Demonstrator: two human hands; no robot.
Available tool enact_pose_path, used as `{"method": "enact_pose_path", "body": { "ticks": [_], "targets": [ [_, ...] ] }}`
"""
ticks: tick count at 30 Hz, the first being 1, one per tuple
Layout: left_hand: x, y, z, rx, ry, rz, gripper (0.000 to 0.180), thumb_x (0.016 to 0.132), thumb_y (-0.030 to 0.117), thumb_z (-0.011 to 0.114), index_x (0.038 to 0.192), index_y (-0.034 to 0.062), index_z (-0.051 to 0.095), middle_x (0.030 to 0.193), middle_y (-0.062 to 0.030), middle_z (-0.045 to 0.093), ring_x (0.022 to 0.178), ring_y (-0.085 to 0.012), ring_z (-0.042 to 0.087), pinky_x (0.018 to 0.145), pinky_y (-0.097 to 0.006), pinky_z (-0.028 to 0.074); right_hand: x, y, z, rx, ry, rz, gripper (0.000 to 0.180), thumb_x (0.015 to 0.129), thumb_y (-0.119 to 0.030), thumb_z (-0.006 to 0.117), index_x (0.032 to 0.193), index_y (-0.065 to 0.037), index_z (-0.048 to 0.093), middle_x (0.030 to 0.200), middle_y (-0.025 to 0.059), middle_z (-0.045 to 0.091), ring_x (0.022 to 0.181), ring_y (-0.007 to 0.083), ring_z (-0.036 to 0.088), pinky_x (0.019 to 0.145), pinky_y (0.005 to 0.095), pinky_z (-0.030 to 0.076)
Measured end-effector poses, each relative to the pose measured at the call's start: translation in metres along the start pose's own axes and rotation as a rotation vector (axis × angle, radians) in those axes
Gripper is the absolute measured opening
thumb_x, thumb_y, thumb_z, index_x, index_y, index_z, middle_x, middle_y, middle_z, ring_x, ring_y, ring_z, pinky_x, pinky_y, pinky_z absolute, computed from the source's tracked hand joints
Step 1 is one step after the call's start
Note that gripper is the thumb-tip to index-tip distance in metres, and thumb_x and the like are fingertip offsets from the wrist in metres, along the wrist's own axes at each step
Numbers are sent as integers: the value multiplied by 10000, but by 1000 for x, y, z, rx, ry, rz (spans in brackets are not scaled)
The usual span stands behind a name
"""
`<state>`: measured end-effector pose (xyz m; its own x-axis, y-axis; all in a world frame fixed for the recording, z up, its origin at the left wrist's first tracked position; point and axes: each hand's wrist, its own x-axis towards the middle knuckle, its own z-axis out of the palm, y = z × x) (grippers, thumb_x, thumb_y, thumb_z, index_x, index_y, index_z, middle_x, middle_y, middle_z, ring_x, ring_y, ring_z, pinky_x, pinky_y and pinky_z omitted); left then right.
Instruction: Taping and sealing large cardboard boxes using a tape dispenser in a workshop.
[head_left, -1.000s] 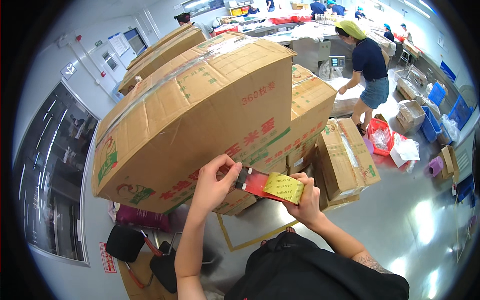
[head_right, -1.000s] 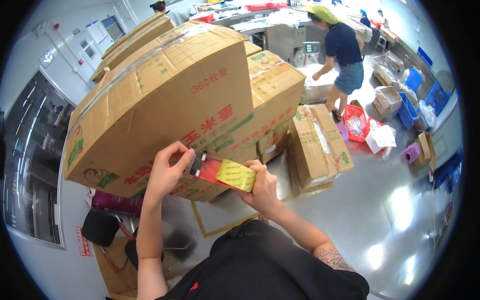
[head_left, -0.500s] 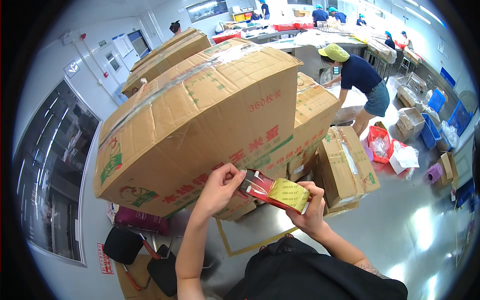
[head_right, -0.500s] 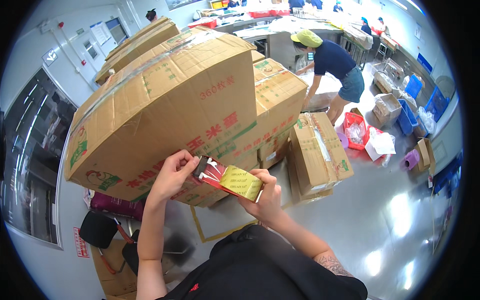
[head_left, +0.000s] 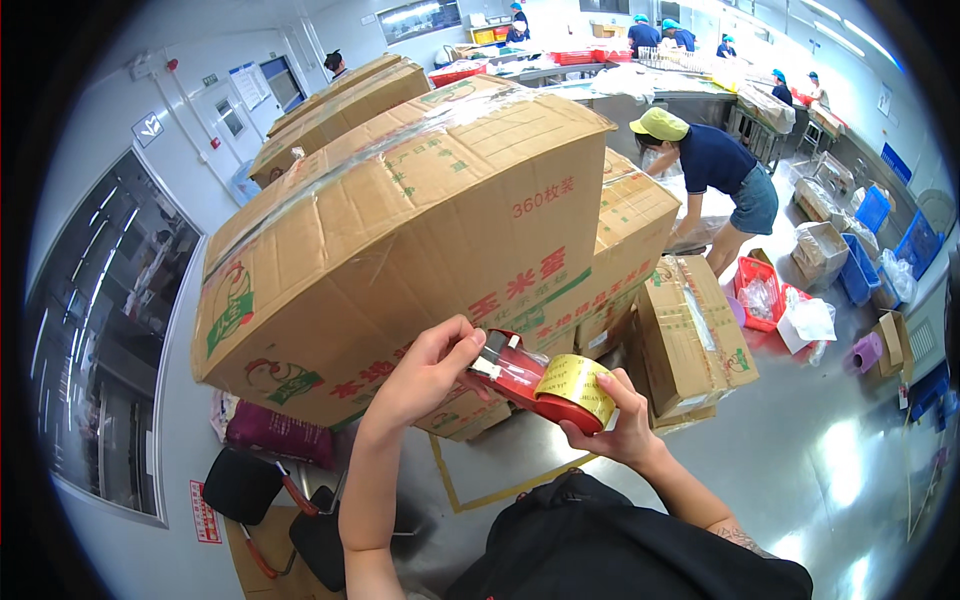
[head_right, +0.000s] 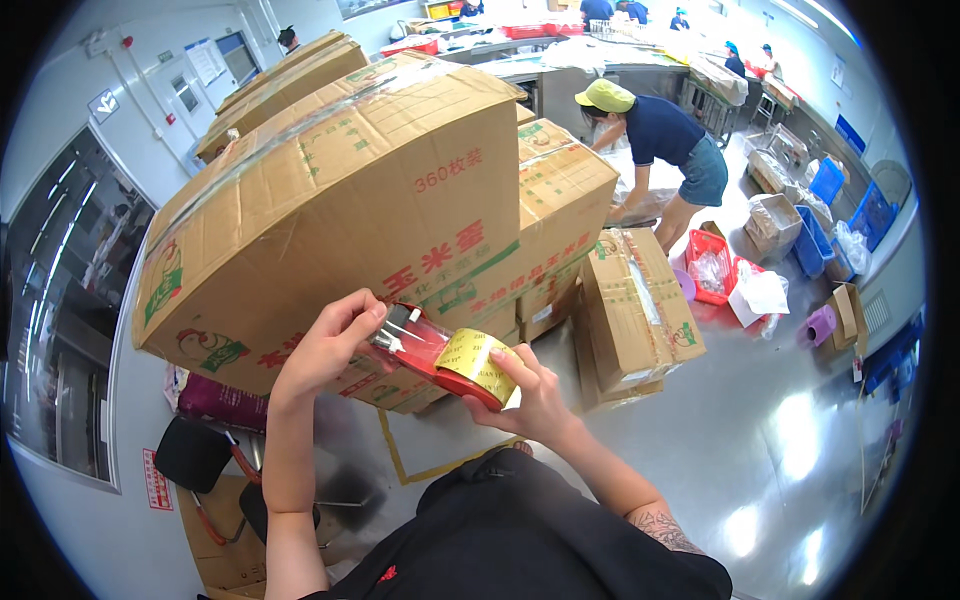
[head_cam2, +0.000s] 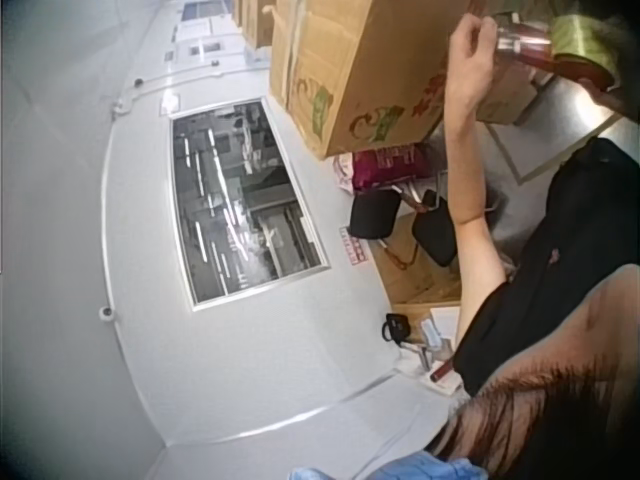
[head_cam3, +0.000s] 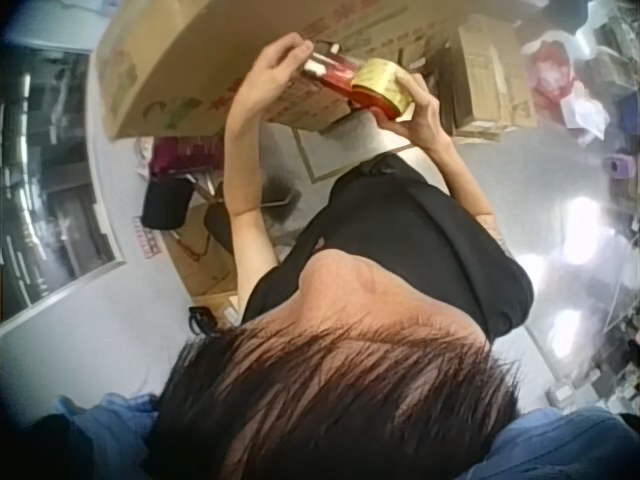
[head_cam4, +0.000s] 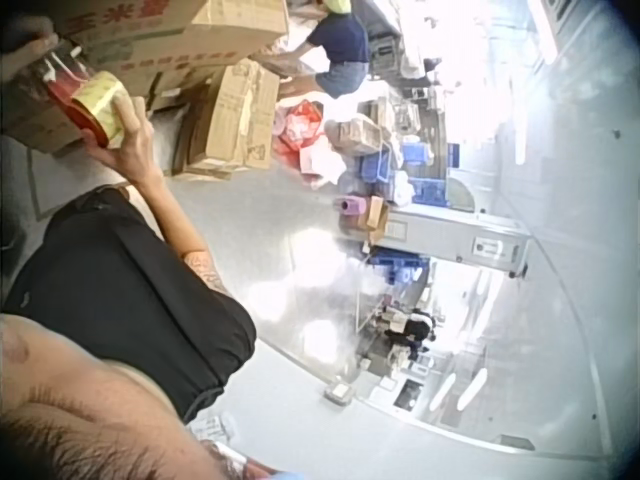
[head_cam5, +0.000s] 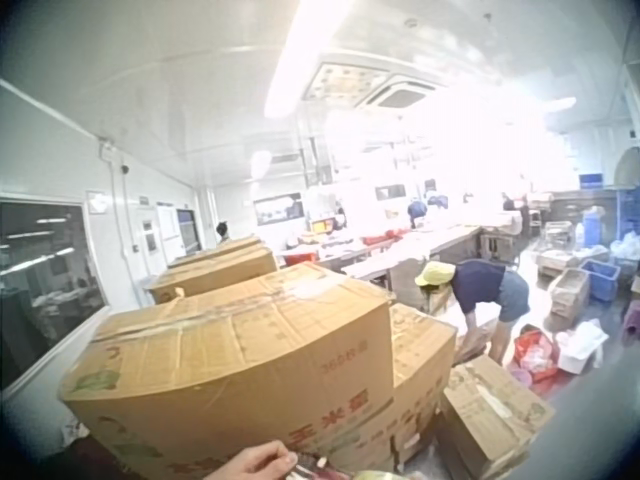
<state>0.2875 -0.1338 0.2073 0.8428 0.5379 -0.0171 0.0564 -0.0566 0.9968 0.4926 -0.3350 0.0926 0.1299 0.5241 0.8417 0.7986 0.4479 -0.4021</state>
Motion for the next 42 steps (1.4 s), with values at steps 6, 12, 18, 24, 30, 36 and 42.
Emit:
{"method": "enact_pose_path", "body": {
  "ticks": [6,12,18,24,30,36,42],
  "targets": [
    [-5,-6,-2,131,-25,18,375,1161,325,435,958,34,557,808,38,539,767,-83,608,711,-305,631,-3,4,-1,-117,-35,-85,770,674,-233,979,1349,-123,625,1079,144,687,799,270,729,650,365,621],
    [-8,-9,-2,21,15,-6,396,1160,324,457,935,24,586,917,-21,625,845,-94,641,730,-333,646,-7,3,-1,-110,-17,-81,796,666,-230,978,1369,-139,617,1109,140,694,832,274,741,663,354,627],
    [-11,-10,-5,66,46,38,384,1150,333,487,946,25,590,917,-4,560,824,-82,610,696,-321,630,-7,1,2,-98,22,-88,798,668,-233,978,1368,-129,608,1118,138,704,832,268,746,667,350,629],
    [-13,-11,-6,23,-2,66,403,1132,388,522,964,30,598,937,-6,576,860,-87,623,716,-302,624,-9,0,0,-104,-2,-93,800,664,-230,980,1367,-131,611,1113,132,708,835,261,747,673,345,628],
    [-17,-9,-2,42,-6,10,400,1126,409,534,970,44,586,1084,-53,673,986,-127,657,770,-325,616,-7,-1,-1,-91,-14,-110,812,653,-235,989,1368,-139,617,1104,131,708,892,277,750,687,358,631],
    [-32,9,27,425,409,285,386,1108,382,564,1210,28,683,1250,-116,696,1143,-229,679,1028,-424,537,1,-5,-10,-60,-90,-137,827,637,-241,991,1371,-144,621,1076,125,711,985,312,749,731,377,642],
    [-59,16,45,1150,-55,822,499,1040,385,621,1434,82,657,1482,-157,621,1391,-353,580,1179,-484,431,7,-7,-16,-47,-95,-131,846,623,-231,996,1374,-134,620,1073,127,710,995,320,750,757,387,643]
  ]
}}
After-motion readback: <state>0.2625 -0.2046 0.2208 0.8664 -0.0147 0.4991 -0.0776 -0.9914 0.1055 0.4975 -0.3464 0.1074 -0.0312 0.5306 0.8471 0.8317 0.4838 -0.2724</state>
